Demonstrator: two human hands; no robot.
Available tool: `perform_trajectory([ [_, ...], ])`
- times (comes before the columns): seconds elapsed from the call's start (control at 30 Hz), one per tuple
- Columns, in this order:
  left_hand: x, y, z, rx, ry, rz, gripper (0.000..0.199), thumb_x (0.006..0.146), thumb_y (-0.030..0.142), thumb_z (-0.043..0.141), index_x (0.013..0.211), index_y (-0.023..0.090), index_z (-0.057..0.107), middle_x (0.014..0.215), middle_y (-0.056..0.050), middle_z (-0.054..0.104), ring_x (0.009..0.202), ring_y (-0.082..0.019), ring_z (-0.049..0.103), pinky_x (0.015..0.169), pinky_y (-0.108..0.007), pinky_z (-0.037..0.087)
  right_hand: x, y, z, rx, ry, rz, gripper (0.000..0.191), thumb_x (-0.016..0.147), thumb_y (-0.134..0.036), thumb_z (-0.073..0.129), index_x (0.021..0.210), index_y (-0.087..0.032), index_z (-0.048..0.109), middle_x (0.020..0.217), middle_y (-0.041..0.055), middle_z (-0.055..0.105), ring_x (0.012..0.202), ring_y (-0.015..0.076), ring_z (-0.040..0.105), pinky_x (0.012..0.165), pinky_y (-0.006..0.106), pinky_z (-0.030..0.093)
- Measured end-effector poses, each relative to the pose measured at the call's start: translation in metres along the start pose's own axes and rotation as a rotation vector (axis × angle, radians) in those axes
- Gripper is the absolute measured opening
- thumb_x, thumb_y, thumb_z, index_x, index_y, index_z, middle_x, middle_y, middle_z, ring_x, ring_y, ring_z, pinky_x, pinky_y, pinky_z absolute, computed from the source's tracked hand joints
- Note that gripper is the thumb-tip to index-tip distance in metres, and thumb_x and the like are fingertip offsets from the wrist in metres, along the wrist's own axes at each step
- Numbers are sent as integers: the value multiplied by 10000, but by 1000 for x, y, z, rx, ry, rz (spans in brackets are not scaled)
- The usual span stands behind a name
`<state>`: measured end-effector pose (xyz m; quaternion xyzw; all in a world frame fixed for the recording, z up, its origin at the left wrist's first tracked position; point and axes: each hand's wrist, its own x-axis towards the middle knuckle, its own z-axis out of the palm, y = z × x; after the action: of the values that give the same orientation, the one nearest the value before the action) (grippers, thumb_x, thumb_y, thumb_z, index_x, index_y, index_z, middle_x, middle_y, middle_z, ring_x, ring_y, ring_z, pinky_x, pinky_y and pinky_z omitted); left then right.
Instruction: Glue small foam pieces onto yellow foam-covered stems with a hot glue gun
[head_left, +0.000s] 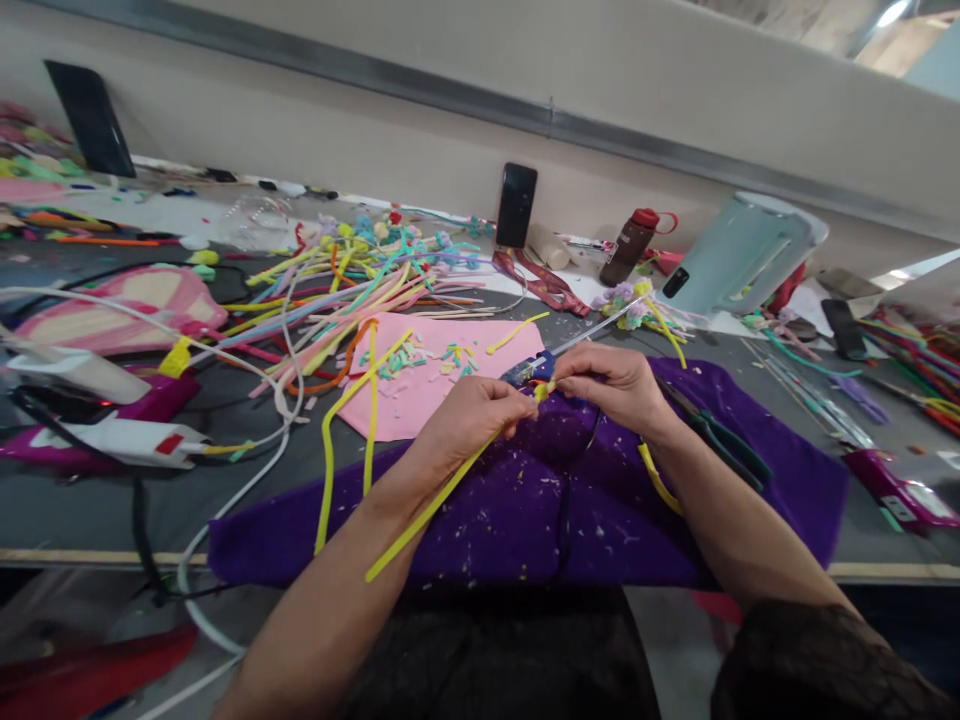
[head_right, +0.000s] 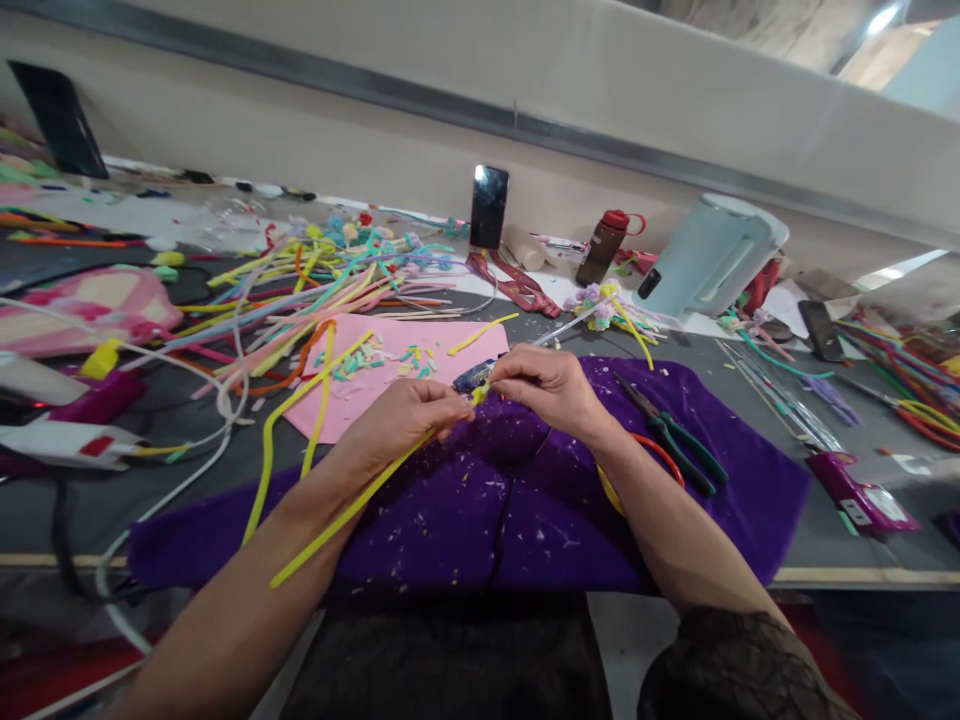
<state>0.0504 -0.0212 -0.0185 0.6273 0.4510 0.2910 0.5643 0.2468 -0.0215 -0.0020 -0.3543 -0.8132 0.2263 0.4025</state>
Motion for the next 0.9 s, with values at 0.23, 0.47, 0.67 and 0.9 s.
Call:
perform_trajectory([
  [0.23,1,-2,0,-19,-7,10,170,661,289,590,548,165,621,391,44,466,348,-58,333,412,-216,240,0,0,1,-67,-31,-19,88,792,-189,562,773,-176,647,748,23,626,702,121,576,662,264,450],
  [0.47,1,0,0,-22,-16,3,157,659,273,586,568,157,640,392,45,471,343,-57,336,407,-215,235,-1,2,4,-109,-60,-51,93,798,-191,554,784,-181,646,757,24,636,714,122,583,672,261,457],
  [0.67,0,1,0,-29,-14,-1,158,657,275,585,563,156,631,398,45,470,356,-56,335,412,-209,235,-2,3,3,-138,-66,-70,95,802,-203,555,795,-178,647,771,27,639,721,121,585,677,260,460],
  [0.9,0,1,0,-29,-9,-7,156,657,273,584,561,157,626,410,43,473,369,-61,347,419,-211,240,-2,5,3,-185,-101,-110,144,834,-190,506,839,-192,650,811,31,649,760,125,592,692,264,473],
])
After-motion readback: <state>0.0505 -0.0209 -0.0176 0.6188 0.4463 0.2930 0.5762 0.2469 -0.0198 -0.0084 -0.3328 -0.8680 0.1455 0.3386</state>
